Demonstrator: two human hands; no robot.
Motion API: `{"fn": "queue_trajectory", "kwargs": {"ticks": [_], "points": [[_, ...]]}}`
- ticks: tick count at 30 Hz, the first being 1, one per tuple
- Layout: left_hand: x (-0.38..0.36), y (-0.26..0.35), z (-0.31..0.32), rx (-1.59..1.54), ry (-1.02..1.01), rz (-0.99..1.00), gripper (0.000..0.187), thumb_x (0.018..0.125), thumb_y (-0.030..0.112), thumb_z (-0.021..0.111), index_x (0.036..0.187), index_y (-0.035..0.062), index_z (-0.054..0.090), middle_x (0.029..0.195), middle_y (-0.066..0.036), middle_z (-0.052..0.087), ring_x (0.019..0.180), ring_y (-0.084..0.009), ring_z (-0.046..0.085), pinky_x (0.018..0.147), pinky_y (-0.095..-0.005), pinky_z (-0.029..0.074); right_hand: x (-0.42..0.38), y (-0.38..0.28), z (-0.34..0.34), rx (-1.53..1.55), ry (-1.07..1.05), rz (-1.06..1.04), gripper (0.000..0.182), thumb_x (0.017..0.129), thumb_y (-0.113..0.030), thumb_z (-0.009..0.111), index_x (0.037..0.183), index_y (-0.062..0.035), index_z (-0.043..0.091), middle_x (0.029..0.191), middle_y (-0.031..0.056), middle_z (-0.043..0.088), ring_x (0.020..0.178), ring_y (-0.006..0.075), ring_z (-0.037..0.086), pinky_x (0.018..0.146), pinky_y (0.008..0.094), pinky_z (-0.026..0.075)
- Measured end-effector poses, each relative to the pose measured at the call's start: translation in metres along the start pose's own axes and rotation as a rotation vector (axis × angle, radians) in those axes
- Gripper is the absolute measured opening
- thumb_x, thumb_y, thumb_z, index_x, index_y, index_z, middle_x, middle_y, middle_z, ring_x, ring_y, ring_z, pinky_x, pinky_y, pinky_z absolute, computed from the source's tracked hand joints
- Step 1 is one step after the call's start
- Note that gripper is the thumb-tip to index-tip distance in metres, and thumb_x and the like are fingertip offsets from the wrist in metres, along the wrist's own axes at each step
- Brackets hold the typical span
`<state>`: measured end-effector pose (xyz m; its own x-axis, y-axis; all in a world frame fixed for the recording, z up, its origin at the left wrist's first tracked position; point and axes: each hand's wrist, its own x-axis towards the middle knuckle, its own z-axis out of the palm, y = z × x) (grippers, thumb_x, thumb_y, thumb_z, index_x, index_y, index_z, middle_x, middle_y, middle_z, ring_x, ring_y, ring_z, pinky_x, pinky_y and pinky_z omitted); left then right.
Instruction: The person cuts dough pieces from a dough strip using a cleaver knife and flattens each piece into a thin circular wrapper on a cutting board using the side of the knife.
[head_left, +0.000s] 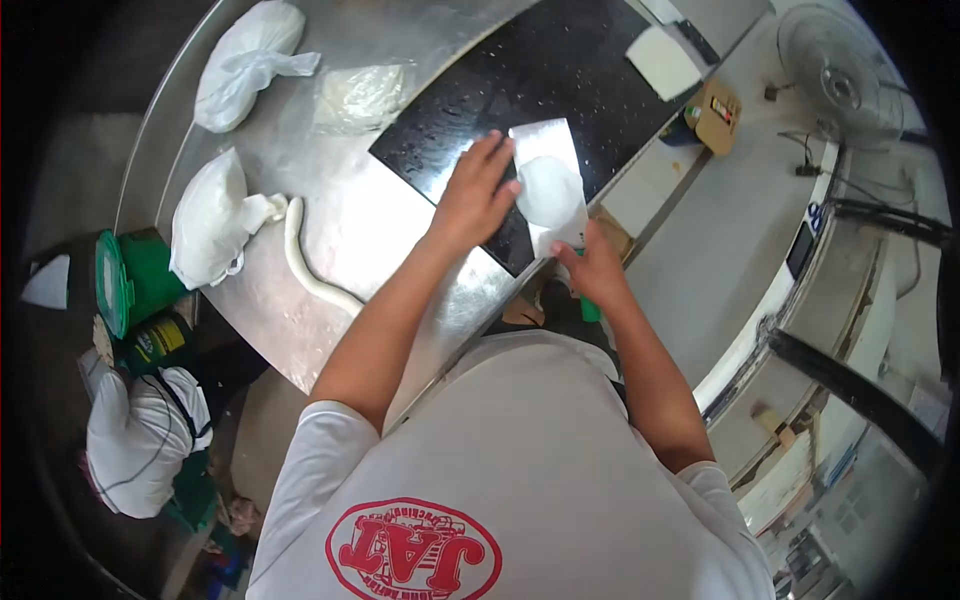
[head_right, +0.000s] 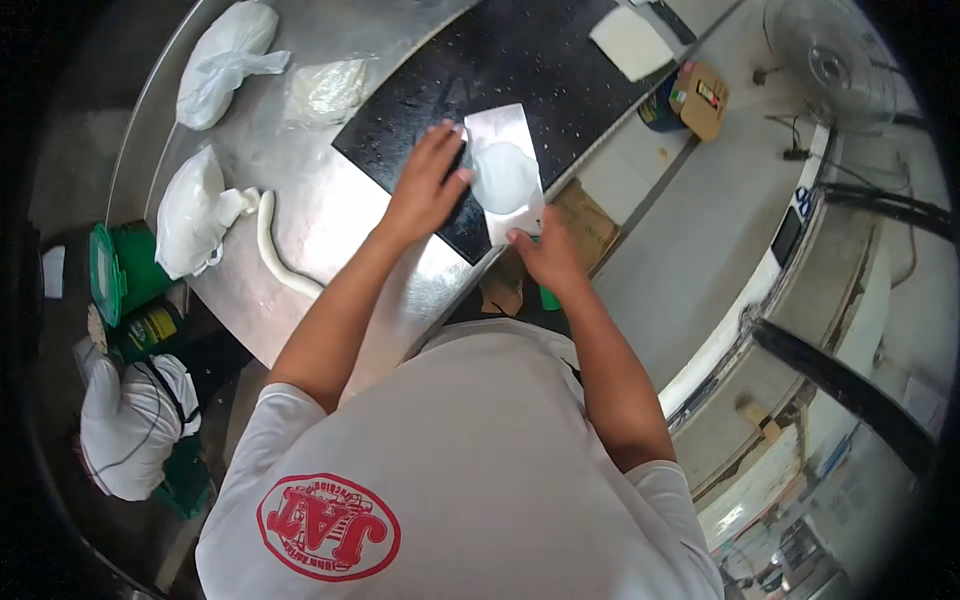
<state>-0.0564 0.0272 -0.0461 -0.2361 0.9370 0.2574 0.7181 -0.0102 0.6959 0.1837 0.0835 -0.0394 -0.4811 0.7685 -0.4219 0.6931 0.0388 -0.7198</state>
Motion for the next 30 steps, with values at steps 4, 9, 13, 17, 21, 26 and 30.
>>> {"fn": "queue_trajectory", "kwargs": {"ticks": [4, 9, 13, 17, 21, 26, 30], "points": [[0.016, 0.013, 0.024, 0.225, -0.192, 0.002, 0.057, 0.102, 0.033, 0.055, 0.153, 0.0090, 0.045, 0.160, -0.024, 0.038, 0.151, -0.0425, 0.031, 0.123, -0.0591, 0.022, 0.007, 0.001, -0.007, -0.051, -0.033, -0.014, 0.053, 0.091, -0.029, 0.075, 0.125, 0.0029, 0.051, 0.116, 0.0277, 0.067, 0.109, 0.0443, 0.066, 0.092, 0.0498, 0.050], [0.032, 0.022, 0.030, 0.115, -0.097, 0.081, 0.043, 0.092, 0.024, 0.069, 0.131, 0.0072, 0.065, 0.121, -0.016, 0.065, 0.119, -0.0374, 0.058, 0.106, -0.0558, 0.040, 0.005, 0.004, -0.004, 0.038, -0.068, 0.050, 0.052, 0.090, -0.028, 0.075, 0.123, 0.0039, 0.051, 0.114, 0.0285, 0.068, 0.109, 0.0462, 0.066, 0.092, 0.0500, 0.050], [0.042, 0.032, 0.016, 0.159, -0.173, 0.023, 0.027, 0.086, 0.021, 0.075, 0.109, 0.0093, 0.070, 0.104, -0.011, 0.065, 0.101, -0.0330, 0.061, 0.094, -0.0486, 0.045, 0.013, 0.002, -0.019, -0.041, -0.137, -0.030, 0.051, 0.090, -0.027, 0.075, 0.122, 0.0031, 0.051, 0.111, 0.0294, 0.068, 0.110, 0.0483, 0.065, 0.092, 0.0517, 0.050], [0.046, 0.049, -0.006, 0.016, -0.352, -0.127, 0.019, 0.085, 0.016, 0.076, 0.101, 0.0089, 0.069, 0.099, -0.012, 0.067, 0.098, -0.0320, 0.064, 0.086, -0.0420, 0.050, 0.033, 0.022, -0.041, 0.045, -0.257, -0.142, 0.048, 0.089, -0.027, 0.073, 0.121, 0.0013, 0.053, 0.110, 0.0294, 0.068, 0.110, 0.0495, 0.064, 0.092, 0.0531, 0.050], [0.059, 0.077, -0.006, -0.306, -0.468, -0.490, 0.029, 0.086, 0.008, 0.076, 0.114, 0.0070, 0.069, 0.102, -0.011, 0.068, 0.087, -0.0235, 0.067, 0.078, -0.0348, 0.053, 0.054, 0.034, -0.083, -0.072, -0.580, -0.178, 0.048, 0.086, -0.028, 0.074, 0.121, 0.0008, 0.057, 0.108, 0.0267, 0.069, 0.104, 0.0446, 0.066, 0.090, 0.0494, 0.051], [0.116, 0.105, 0.031, -0.330, -0.239, -0.415, 0.045, 0.087, 0.006, 0.076, 0.131, 0.0086, 0.065, 0.103, -0.003, 0.067, 0.086, -0.0129, 0.063, 0.078, -0.0302, 0.053, 0.068, 0.045, -0.156, -0.143, -0.588, -0.164, 0.048, 0.087, -0.031, 0.074, 0.119, 0.0003, 0.057, 0.107, 0.0288, 0.068, 0.106, 0.0461, 0.066, 0.089, 0.0515, 0.050], [0.210, 0.100, 0.067, -0.752, 0.072, -0.413, 0.049, 0.086, 0.003, 0.075, 0.134, 0.0088, 0.063, 0.107, -0.002, 0.066, 0.093, -0.0105, 0.062, 0.084, -0.0270, 0.052, 0.062, 0.060, -0.215, -0.022, -0.380, -0.140, 0.043, 0.088, -0.029, 0.075, 0.115, 0.0001, 0.058, 0.094, 0.0235, 0.069, 0.088, 0.0396, 0.067, 0.079, 0.0449, 0.052]]}}
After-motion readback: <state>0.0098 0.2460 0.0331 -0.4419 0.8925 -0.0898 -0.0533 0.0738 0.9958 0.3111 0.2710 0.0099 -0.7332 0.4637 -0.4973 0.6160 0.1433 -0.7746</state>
